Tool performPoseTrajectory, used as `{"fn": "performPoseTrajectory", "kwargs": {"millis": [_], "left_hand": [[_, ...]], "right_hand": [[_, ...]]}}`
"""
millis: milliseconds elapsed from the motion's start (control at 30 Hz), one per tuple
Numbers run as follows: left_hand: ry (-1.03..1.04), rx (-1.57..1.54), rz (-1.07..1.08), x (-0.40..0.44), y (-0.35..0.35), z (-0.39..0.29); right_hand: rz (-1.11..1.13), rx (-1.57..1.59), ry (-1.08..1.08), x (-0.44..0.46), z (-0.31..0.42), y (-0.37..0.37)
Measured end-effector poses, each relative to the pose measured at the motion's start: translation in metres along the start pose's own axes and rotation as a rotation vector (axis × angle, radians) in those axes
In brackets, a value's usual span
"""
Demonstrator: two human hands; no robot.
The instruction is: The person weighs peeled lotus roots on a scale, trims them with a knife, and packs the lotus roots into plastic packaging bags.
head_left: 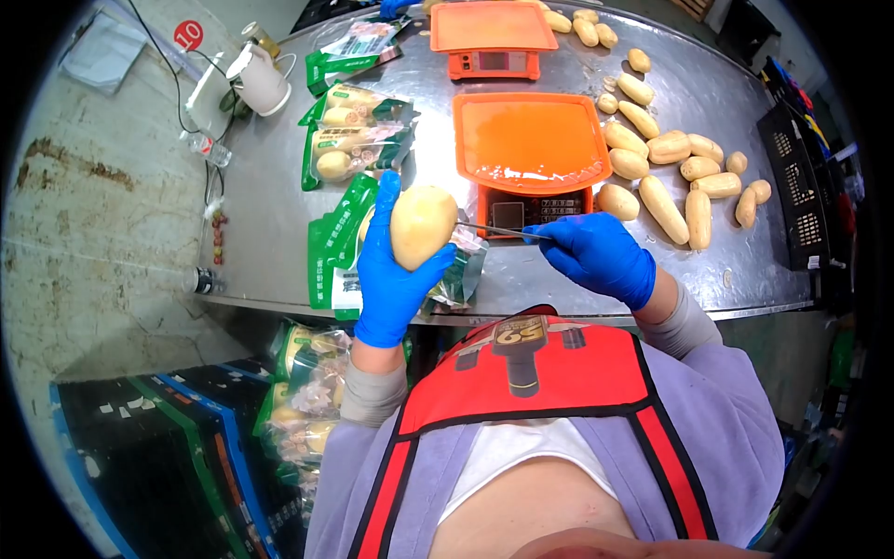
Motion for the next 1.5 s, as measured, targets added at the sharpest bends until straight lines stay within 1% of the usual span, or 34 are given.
{"fn": "performPoseTrajectory", "kwargs": {"millis": [100, 167, 200, 233, 267, 300, 333, 400, 433, 500, 600, 667, 933, 1100, 1500], "left_hand": [[-0.009, 0.057, 0.045, 0.0, 0.0, 0.004], [0.04, 0.062, 0.039, 0.001, -0.001, 0.003], [0.038, 0.062, 0.037, 0.003, -0.003, 0.005], [-0.034, -0.078, 0.001, 0.006, -0.007, 0.012], [-0.104, -0.22, -0.037, 0.009, -0.011, 0.019], [-0.094, -0.283, -0.047, 0.011, -0.014, 0.024], [-0.096, -0.28, -0.05, 0.009, -0.017, 0.029], [-0.222, -0.555, 0.014, 0.007, -0.015, 0.039], [-0.222, -0.554, 0.016, 0.007, -0.014, 0.037], [-0.233, -0.649, 0.016, 0.006, -0.01, 0.032], [-0.237, -0.662, 0.04, 0.007, -0.007, 0.03], [-0.233, -0.647, 0.045, 0.007, -0.008, 0.03], [-0.198, -0.473, 0.024, 0.007, -0.008, 0.028], [-0.125, -0.375, 0.014, 0.008, -0.007, 0.019], [-0.128, -0.33, 0.002, 0.007, -0.005, 0.018]], "right_hand": [[0.078, 0.012, 0.014, 0.0, -0.001, -0.002], [0.12, 0.028, 0.009, -0.002, 0.002, -0.003], [0.184, 0.087, -0.034, -0.005, 0.008, -0.001], [0.25, 0.146, -0.078, -0.007, 0.012, 0.001], [0.254, 0.146, -0.082, -0.006, 0.012, 0.002], [0.139, 0.159, -0.067, -0.003, 0.009, 0.0], [0.023, 0.175, -0.05, -0.002, 0.007, -0.002], [0.009, 0.147, -0.024, 0.0, 0.006, -0.002], [0.001, 0.154, -0.028, 0.001, 0.01, -0.004], [-0.007, 0.158, -0.029, 0.002, 0.014, -0.006], [-0.033, 0.122, -0.053, 0.006, 0.018, -0.005], [-0.091, 0.057, -0.141, 0.007, 0.02, -0.004], [-0.086, -0.041, -0.114, 0.012, 0.025, -0.003], [-0.1, -0.042, -0.111, 0.012, 0.022, 0.0], [-0.102, -0.074, -0.095, 0.011, 0.019, 0.0]]}}
Point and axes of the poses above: each hand's wrist, its own x-axis towards the middle knuckle, its own y-axis out of the palm, z = x × y, the point moved 4 cm from there along x, towards the middle knuckle, and after that the axes turned 11 degrees about x, right-handed, at the moved point
